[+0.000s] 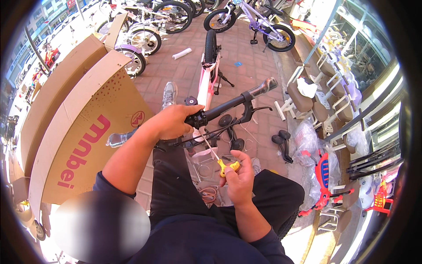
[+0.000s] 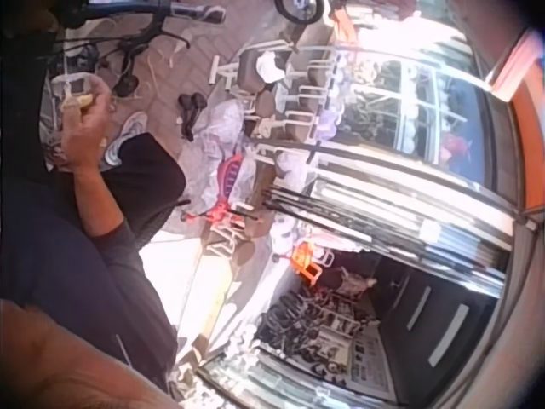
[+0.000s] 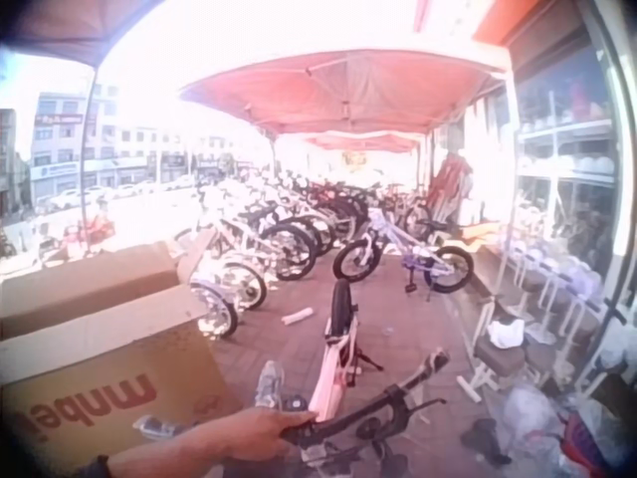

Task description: The person assembles a bicycle handlebar by attaching grips and brake levers, then uses a yellow screwdriver to tighten the stem bolts. The person then picks up the bicycle seat and positions it toward the frame.

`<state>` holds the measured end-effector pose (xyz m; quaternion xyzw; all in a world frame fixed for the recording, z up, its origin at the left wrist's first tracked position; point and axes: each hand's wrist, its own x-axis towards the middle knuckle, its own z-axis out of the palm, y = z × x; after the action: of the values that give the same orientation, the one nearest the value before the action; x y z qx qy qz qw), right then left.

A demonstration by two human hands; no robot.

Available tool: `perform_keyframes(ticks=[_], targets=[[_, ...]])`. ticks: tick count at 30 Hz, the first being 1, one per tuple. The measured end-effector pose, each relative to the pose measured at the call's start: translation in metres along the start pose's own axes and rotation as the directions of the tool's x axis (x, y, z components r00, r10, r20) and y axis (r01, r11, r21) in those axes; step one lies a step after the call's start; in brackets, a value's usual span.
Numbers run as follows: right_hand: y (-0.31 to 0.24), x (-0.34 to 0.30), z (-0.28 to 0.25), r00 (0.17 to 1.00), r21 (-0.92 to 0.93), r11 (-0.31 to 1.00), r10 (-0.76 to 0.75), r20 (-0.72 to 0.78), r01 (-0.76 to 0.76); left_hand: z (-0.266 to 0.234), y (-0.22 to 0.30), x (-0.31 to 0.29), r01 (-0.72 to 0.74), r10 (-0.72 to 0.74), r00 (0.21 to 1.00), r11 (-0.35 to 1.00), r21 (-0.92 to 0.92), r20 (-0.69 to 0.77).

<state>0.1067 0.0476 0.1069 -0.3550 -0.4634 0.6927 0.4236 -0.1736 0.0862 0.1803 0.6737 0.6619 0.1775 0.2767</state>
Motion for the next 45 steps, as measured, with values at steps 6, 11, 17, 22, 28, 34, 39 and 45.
perform_keyframes(ticks=[6,11,17,22,28,34,39,45], targets=[[0.003,0.005,-0.002,0.999,0.014,1.000,0.023,0.040,-0.024,0.000,-0.002,-0.001,0.008,-0.008,1.000,1.000,-0.014,0.001],[0.003,0.001,0.005,0.985,-0.269,0.948,-0.163,0.055,0.172,-0.001,0.002,-0.003,0.033,-0.033,0.999,0.999,0.001,0.003],[0.009,0.000,0.003,0.775,-0.559,0.539,-0.486,0.404,0.629,0.001,0.001,-0.002,0.025,-0.025,1.000,0.999,-0.025,-0.003],[0.025,-0.006,0.006,0.978,0.030,0.998,-0.068,0.199,0.063,0.002,0.000,-0.002,0.004,-0.005,1.000,1.000,-0.010,-0.018],[0.009,0.003,0.000,0.764,-0.697,0.407,-0.560,0.320,0.591,0.002,0.002,-0.002,0.032,-0.032,0.999,0.999,0.006,-0.023],[0.018,-0.003,0.009,0.956,0.389,0.900,0.088,0.281,-0.197,0.004,0.002,-0.003,0.016,-0.016,0.999,1.000,0.014,-0.048],[0.030,0.009,0.002,0.846,-0.234,0.828,-0.433,0.310,0.510,0.008,0.000,-0.002,0.007,-0.005,0.997,1.000,0.025,-0.074],[0.016,-0.001,0.010,0.993,0.253,0.967,-0.012,0.118,-0.018,0.006,0.003,-0.004,0.010,-0.009,0.997,1.000,0.026,-0.071]])
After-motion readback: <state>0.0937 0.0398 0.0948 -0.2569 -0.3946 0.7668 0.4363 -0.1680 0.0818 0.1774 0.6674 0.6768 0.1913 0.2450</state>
